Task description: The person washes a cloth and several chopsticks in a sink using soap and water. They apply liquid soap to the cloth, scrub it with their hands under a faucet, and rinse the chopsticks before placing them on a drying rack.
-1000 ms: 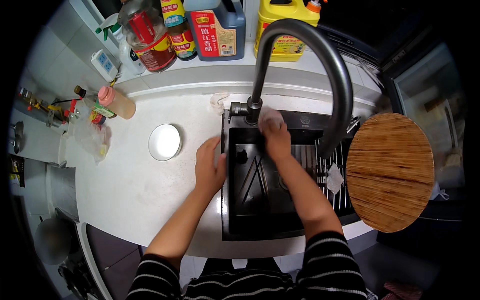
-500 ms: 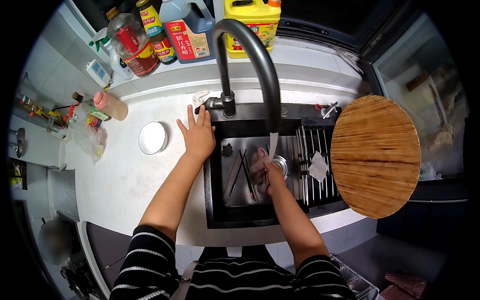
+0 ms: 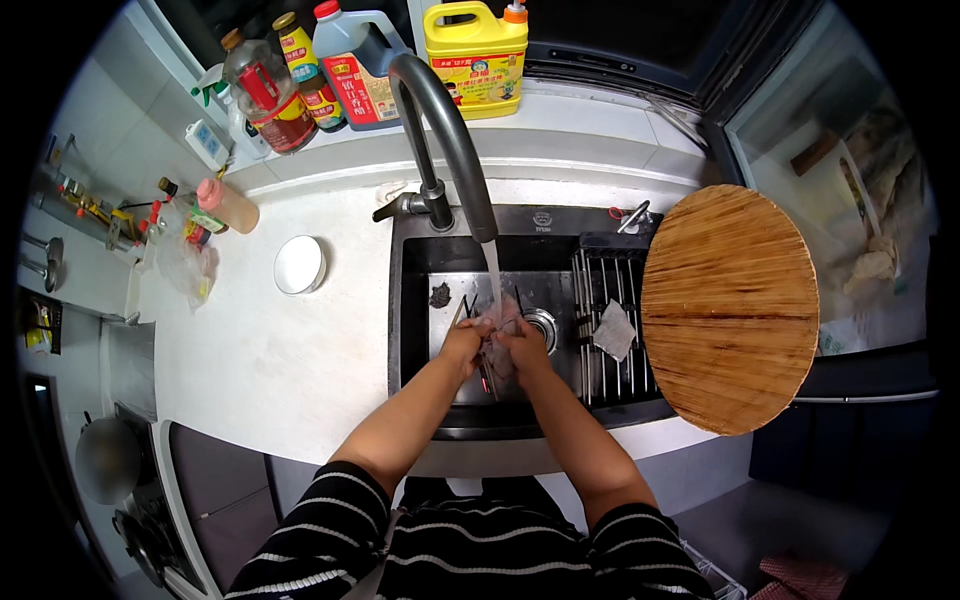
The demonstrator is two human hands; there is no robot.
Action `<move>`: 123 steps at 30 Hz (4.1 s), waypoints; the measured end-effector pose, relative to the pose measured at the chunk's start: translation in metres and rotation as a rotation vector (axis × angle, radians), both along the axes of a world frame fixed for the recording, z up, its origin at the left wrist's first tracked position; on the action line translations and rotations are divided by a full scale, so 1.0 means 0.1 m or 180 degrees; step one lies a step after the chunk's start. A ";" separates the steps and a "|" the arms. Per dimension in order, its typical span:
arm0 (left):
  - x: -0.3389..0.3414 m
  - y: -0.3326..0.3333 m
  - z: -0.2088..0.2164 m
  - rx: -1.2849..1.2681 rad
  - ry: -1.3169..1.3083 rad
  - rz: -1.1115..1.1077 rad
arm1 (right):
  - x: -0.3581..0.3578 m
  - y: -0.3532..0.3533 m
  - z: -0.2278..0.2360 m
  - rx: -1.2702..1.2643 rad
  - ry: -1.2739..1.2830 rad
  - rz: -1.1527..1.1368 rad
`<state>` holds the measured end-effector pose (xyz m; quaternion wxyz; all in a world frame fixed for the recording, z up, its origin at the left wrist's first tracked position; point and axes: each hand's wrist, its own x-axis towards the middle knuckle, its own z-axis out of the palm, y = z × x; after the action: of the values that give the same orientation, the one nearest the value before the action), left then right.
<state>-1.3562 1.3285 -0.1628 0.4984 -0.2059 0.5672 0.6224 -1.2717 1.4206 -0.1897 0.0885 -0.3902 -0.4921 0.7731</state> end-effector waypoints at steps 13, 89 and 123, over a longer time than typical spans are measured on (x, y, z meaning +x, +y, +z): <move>-0.24 -0.25 0.82 0.0938 0.0807 0.0249 | 0.00 0.16 0.01 0.0763 -0.0910 -0.0035; 0.29 -0.53 -0.08 0.0141 0.1364 -0.0117 | 0.08 0.33 -0.68 0.2203 -0.0918 0.1966; 0.75 -0.88 -1.26 0.2260 0.0182 0.0293 | -2.16 -1.89 0.76 0.2022 -0.1134 0.2836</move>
<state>-1.2811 1.2404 -0.2889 0.4942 -0.0276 0.3195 0.8080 -1.4881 1.2317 -0.1141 -0.2171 -0.2237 -0.8244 0.4724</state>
